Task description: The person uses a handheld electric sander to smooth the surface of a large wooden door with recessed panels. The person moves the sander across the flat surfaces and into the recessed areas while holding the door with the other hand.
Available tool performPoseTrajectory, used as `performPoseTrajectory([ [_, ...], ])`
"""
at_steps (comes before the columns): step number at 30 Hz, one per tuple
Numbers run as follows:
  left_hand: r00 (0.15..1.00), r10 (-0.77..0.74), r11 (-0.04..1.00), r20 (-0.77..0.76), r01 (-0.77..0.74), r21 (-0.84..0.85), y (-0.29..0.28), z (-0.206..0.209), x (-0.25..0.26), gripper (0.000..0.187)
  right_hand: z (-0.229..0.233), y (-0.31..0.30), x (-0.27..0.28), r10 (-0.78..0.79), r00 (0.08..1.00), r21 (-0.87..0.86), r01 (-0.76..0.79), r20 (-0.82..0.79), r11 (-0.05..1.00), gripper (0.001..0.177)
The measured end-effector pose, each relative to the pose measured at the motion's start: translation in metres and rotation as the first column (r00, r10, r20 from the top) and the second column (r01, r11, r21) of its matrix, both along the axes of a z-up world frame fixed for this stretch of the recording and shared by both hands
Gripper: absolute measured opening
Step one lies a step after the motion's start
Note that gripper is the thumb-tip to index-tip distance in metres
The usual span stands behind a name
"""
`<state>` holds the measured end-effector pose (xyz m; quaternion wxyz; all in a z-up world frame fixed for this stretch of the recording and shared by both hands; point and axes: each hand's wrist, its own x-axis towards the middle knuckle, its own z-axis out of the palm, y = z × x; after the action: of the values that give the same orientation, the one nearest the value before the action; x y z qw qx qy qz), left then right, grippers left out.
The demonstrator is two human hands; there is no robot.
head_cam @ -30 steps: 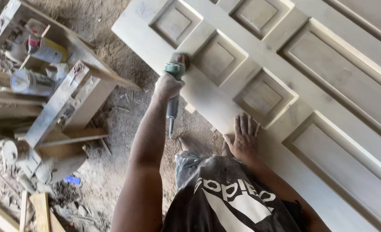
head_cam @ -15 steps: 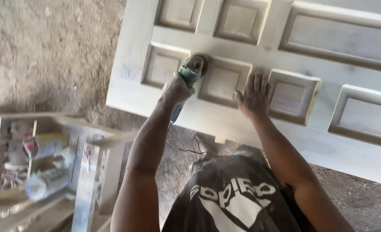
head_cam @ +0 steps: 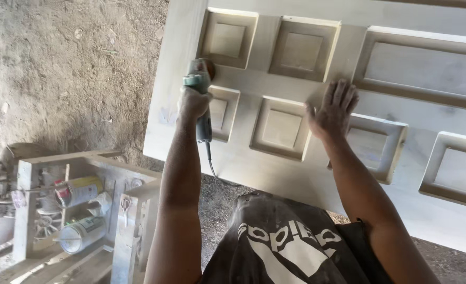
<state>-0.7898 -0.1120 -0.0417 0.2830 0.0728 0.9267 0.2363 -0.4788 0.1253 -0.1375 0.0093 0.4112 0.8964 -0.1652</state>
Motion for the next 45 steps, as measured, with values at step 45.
performPoseTrajectory([
  [45,0.685,-0.726,0.687,0.055,0.719,0.104,0.28,0.001,0.188,0.07,-0.003,0.135,0.17,-0.224,0.972,-0.009,0.224,-0.068,0.974,0.076],
])
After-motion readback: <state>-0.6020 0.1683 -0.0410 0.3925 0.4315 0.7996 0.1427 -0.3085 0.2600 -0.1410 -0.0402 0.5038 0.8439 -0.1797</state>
